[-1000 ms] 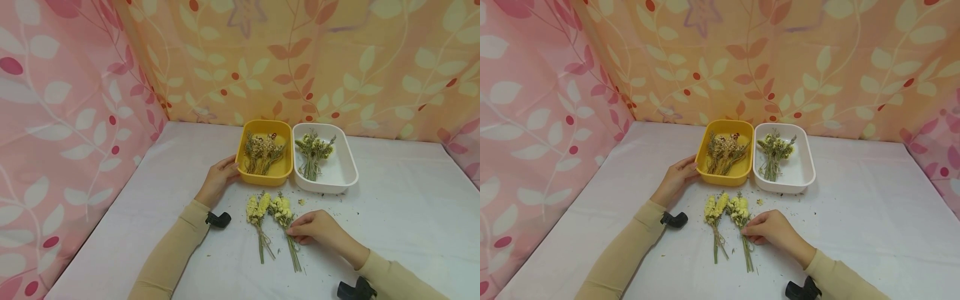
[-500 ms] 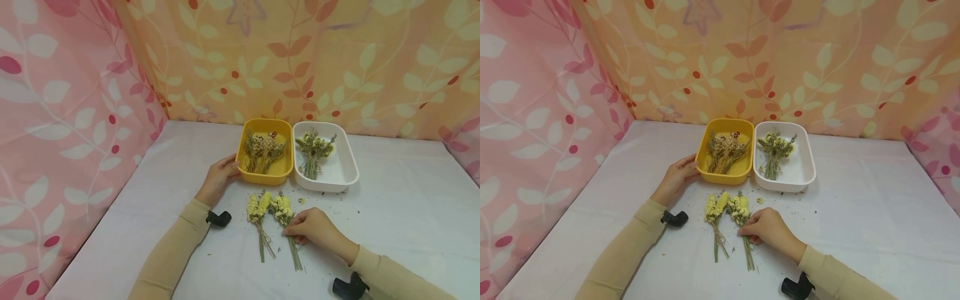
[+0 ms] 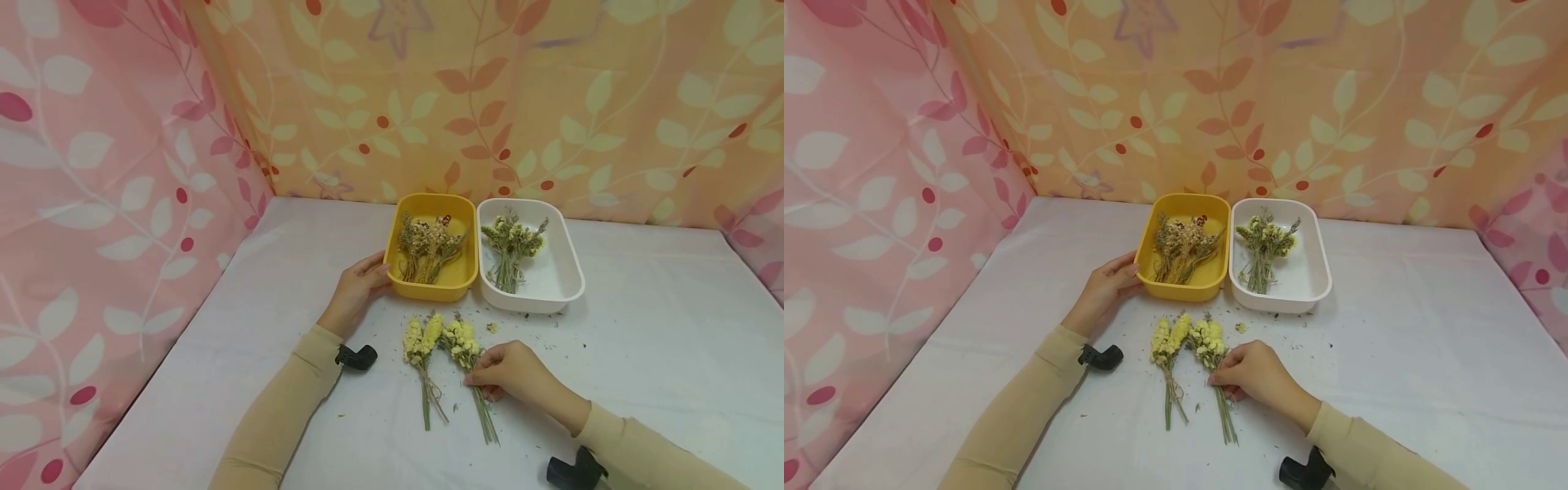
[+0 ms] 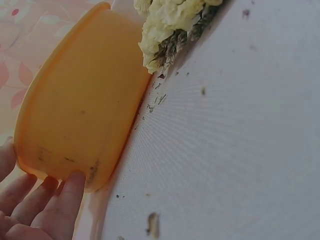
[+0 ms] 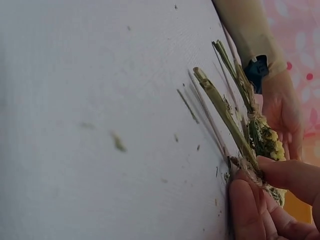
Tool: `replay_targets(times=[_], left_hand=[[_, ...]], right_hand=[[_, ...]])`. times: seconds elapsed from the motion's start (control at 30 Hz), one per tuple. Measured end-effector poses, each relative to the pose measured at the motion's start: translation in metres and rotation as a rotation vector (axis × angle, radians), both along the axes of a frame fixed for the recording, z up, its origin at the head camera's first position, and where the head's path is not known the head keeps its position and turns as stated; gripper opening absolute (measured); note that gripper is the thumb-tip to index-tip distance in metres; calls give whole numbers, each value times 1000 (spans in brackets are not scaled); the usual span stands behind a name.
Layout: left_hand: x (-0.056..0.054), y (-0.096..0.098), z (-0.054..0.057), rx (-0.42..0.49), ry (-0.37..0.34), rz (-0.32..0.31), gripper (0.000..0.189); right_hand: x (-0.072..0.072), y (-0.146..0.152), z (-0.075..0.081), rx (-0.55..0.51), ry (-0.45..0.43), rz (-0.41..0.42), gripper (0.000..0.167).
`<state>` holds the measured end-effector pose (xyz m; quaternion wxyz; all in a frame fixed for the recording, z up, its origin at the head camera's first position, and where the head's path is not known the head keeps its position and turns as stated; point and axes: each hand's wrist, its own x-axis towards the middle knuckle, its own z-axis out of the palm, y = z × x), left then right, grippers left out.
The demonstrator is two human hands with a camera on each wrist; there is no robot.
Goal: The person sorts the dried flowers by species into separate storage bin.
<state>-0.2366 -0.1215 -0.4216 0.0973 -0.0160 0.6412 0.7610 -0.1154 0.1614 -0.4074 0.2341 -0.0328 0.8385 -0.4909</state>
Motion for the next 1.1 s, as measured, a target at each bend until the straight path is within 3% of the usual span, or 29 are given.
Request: replay_targets(times=[0.4,1.1], left_hand=[[0,2,2,-8,3,-1,49],[1,1,1,-6,9,12,51]], right_hand=[[7,5,14,-4,26,-31,23],[15,11,26,-37,-15,-62,26]])
